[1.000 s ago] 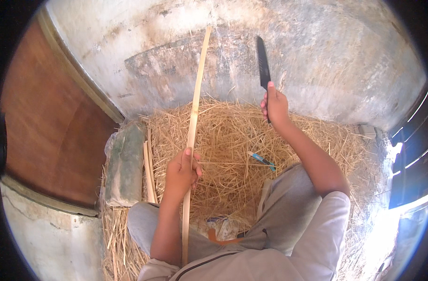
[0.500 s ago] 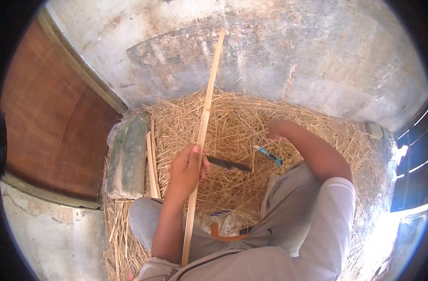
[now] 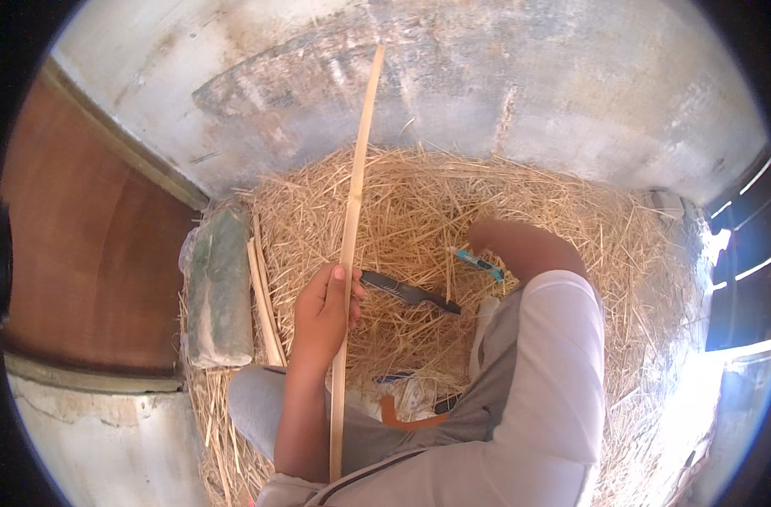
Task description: The person sits on a straw-covered floor and uses a utility knife and a machete to shave and smooth a long bamboo strip. They alternate between the two tools to refine the strip's surface and shape, holding the bamboo with one hand while working with the other.
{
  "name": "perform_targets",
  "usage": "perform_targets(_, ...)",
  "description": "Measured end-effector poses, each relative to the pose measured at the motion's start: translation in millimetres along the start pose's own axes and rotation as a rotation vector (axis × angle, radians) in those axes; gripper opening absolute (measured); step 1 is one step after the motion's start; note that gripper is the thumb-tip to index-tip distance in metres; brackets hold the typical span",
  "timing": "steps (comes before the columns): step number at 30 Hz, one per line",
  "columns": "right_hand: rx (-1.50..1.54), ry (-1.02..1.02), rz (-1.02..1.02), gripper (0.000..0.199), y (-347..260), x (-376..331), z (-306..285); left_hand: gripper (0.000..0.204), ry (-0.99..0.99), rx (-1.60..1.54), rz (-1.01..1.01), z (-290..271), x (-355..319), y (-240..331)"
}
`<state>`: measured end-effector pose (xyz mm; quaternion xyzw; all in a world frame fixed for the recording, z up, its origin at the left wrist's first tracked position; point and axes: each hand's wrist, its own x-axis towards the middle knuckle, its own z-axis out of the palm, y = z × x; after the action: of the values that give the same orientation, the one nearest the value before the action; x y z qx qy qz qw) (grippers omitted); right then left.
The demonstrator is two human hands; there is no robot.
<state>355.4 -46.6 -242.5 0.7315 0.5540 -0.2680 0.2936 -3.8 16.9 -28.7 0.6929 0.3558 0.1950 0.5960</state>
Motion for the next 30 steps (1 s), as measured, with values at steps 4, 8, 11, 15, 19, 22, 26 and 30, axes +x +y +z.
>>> perform_targets(4, 0.092, 0.002, -0.04, 0.028, -19.7, -9.5, 36.6, 0.036, -0.024, -0.045, -0.007, -1.0, -0.8, 7.0)
perform_targets(8, 0.068, 0.057, -0.111, 0.021, -17.2, -14.2, 66.0, 0.036, -0.14, -0.133, 0.004, -1.3, 1.4, 15.1)
perform_targets(11, 0.185, 0.053, -0.07, 0.023, -12.2, -2.4, 92.3, 0.036, -0.158, -0.167, -0.045, -0.5, -2.5, 24.4)
perform_targets(15, 0.23, -0.063, -0.066, 0.033, -21.0, 14.0, 111.1, 0.036, -0.222, -0.257, -0.072, 1.5, -7.8, 32.1)
perform_targets(19, 0.281, 0.01, -0.215, 0.04, -52.8, 30.7, 94.5, 0.039, -0.205, -0.301, -0.067, -13.1, -17.3, 30.8)
perform_targets(22, 0.297, 0.04, -0.184, 0.041, -21.1, 32.9, 113.4, 0.038, -0.277, -0.325, -0.048, 1.8, -7.4, 32.5)
perform_targets(26, 0.474, 0.054, -0.072, 0.041, -30.7, 19.2, 52.9, 0.031, -0.19, -0.48, -0.181, -13.3, -2.8, 30.2)
perform_targets(30, 0.646, 0.294, 0.041, 0.038, -10.5, 0.9, 1.2, 0.025, -0.375, -0.914, -0.14, -29.0, 16.2, 8.5)
